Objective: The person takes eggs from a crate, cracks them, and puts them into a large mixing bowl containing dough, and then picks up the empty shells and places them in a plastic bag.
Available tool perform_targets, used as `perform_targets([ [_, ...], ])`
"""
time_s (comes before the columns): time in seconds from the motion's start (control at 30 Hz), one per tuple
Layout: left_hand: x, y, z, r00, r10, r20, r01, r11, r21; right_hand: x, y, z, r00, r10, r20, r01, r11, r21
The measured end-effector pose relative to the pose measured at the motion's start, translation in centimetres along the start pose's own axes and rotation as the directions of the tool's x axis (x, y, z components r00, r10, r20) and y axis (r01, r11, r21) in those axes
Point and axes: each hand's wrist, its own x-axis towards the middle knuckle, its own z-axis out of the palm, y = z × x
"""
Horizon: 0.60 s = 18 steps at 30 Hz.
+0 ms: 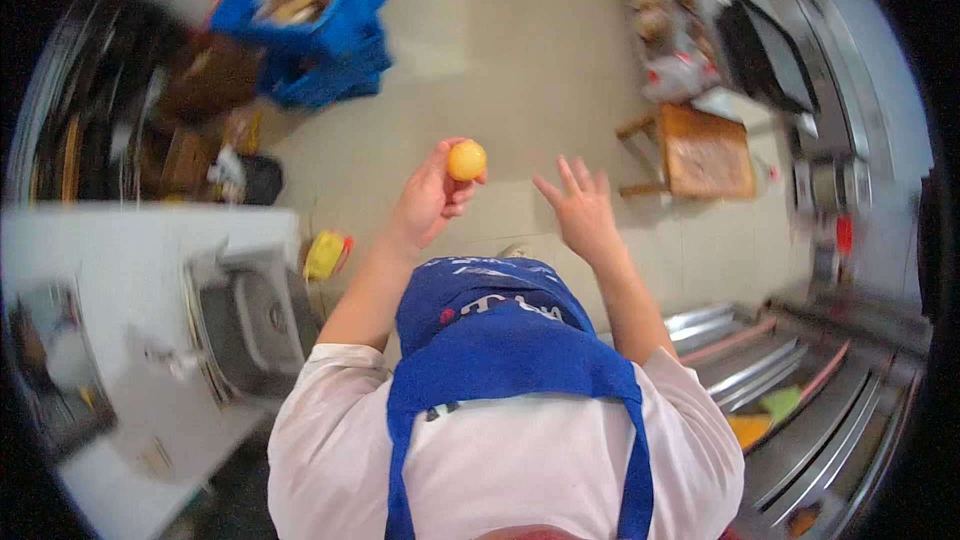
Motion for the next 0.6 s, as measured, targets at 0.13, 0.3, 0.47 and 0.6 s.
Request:
perform_targets([
  [0.13, 11.0, -7.2, 14.0, 0.939, -0.216, 0.268, 0.194, 0.975, 0.108, -8.5, 2.3, -13.2, 0.801, 0.273, -0.533, -0.352, 0.935, -0.050],
  [0.3, 19.0, -18.2, 27.4, 0.822, -0.408, 0.397, 0.288, 0.900, 0.328, -13.4, 1.1, -24.1, 0.471, 0.486, -0.736, -0.295, 0.873, 0.388],
  [0.47, 26.3, -29.3, 39.7, 0.694, -0.402, 0.597, 0.111, 0.879, 0.463, -20.1, 8.1, -33.6, 0.245, 0.532, -0.811, -0.350, 0.828, 0.437],
  [0.6, 32.1, -36.7, 49.6, 0.567, -0.409, 0.715, -0.076, 0.838, 0.540, -24.5, 13.3, -42.1, 0.051, 0.527, -0.848, -0.304, 0.817, 0.490],
])
